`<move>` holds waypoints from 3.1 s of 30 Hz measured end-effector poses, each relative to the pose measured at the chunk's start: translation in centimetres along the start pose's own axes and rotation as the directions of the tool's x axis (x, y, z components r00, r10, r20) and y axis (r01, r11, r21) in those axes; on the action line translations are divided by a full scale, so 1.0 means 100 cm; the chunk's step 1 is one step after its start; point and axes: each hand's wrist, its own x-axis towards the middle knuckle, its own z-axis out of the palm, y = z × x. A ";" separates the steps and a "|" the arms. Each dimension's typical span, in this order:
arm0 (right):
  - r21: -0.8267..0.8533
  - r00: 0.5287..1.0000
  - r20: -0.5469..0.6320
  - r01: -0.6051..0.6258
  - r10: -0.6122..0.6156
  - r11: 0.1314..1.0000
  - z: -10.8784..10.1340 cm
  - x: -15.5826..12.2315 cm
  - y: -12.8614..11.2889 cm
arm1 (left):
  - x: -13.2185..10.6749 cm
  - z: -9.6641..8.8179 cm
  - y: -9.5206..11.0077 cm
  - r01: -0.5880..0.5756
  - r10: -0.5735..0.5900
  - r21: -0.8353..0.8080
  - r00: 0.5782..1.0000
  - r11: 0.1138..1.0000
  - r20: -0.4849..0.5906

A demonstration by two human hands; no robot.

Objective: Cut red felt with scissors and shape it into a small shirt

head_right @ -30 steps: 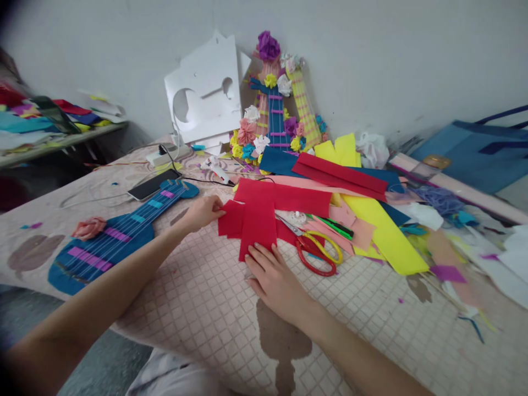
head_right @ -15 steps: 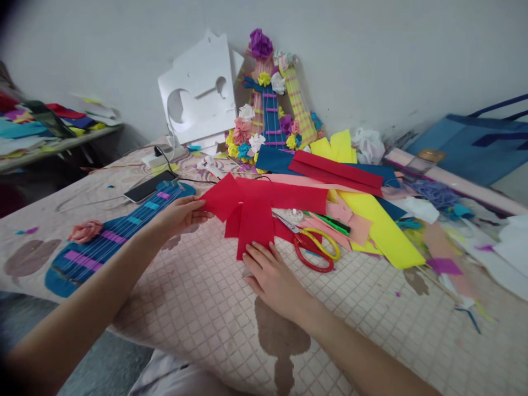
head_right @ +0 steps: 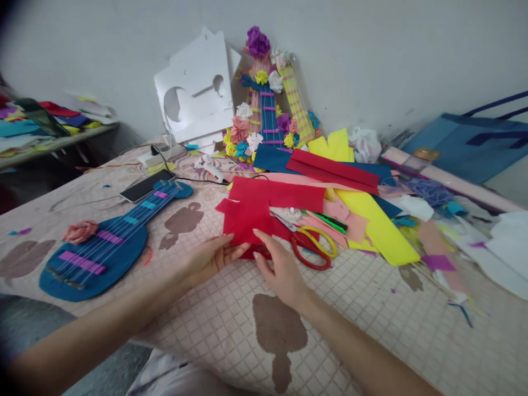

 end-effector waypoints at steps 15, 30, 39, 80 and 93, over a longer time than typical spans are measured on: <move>0.017 0.991 0.013 -0.131 0.131 0.991 -0.011 0.011 0.010 | 0.006 -0.023 0.000 -0.264 0.175 0.501 0.960 0.824 0.218; -0.071 0.996 0.006 -0.086 0.086 0.994 -0.010 0.013 0.014 | 0.046 -0.029 0.019 -0.495 0.403 0.848 0.827 0.191 0.392; -0.188 0.994 0.069 -0.070 0.084 0.980 -0.005 0.005 0.023 | 0.050 -0.027 0.012 -0.478 0.442 0.864 0.817 0.158 0.371; -0.291 0.992 0.119 -0.006 0.042 0.957 -0.009 0.000 0.018 | 0.051 -0.026 0.014 -0.433 0.444 0.889 0.833 0.151 0.331; -0.262 0.985 0.170 0.015 0.031 0.965 -0.013 -0.004 0.022 | 0.054 -0.028 0.011 -0.433 0.436 0.887 0.837 0.160 0.330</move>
